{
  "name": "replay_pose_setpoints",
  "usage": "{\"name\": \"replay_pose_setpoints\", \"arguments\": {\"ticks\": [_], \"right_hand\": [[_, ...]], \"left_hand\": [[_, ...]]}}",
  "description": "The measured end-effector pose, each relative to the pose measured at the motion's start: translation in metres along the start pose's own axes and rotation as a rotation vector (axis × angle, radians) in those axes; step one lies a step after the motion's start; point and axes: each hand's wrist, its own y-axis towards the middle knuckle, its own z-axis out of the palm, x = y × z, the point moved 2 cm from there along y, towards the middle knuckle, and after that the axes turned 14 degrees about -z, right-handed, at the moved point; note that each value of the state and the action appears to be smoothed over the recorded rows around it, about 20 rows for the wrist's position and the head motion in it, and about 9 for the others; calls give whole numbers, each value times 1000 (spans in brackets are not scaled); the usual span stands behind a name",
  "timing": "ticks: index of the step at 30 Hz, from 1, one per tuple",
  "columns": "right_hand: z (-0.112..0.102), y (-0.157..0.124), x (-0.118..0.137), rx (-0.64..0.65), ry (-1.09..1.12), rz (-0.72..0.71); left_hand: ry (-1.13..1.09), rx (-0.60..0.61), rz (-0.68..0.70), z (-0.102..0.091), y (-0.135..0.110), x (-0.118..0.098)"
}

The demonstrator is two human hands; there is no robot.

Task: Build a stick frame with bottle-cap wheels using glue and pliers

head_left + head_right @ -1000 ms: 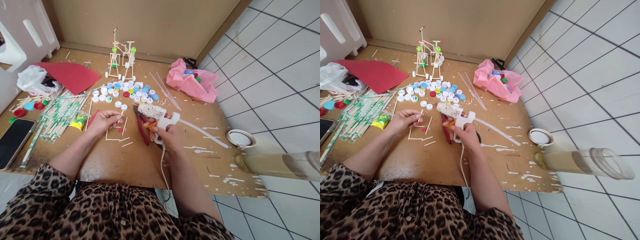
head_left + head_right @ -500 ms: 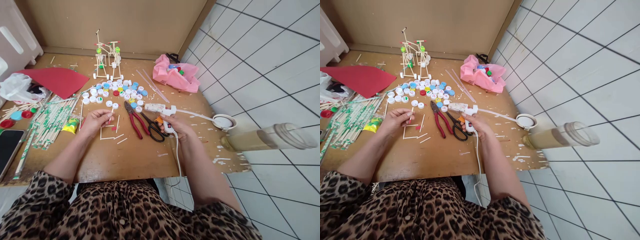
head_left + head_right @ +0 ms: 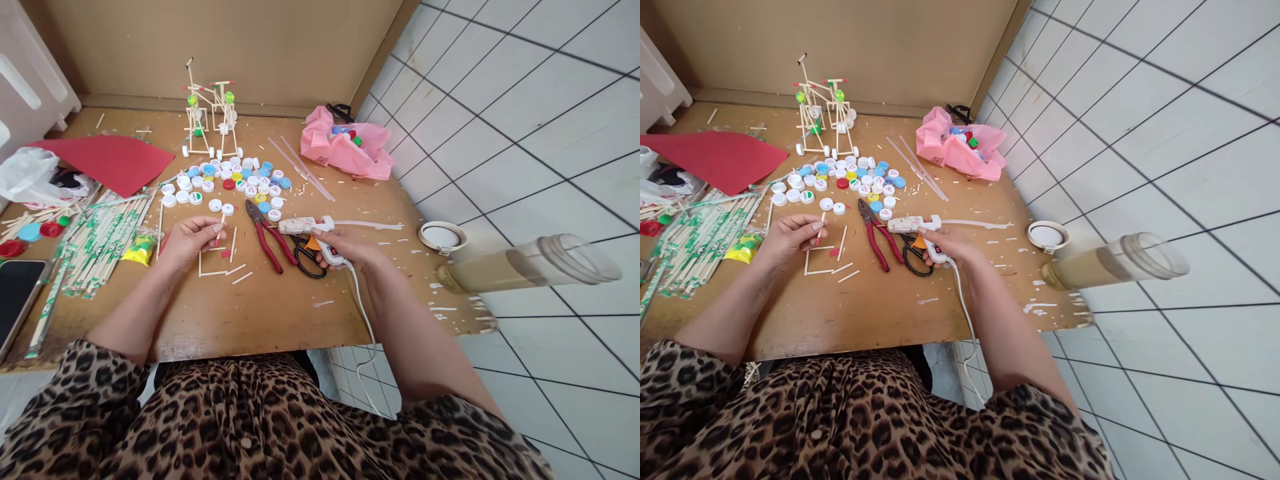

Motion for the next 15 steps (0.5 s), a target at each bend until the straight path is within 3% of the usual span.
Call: {"name": "replay_pose_setpoints", "arguments": {"ticks": [2, 6, 8, 11, 15], "right_hand": [[-2, 0, 5, 16, -236, 43], [-4, -1, 22, -3, -946, -59], [0, -7, 30, -40, -1175, -113], [20, -19, 43, -113, -1274, -321], [73, -27, 54, 156, -1055, -696]], "left_hand": [[6, 0, 6, 0, 0, 0], [4, 8, 18, 0, 1, 1], [4, 5, 18, 0, 1, 1], [23, -1, 12, 0, 2, 2], [50, 7, 5, -1, 4, 4]]}}
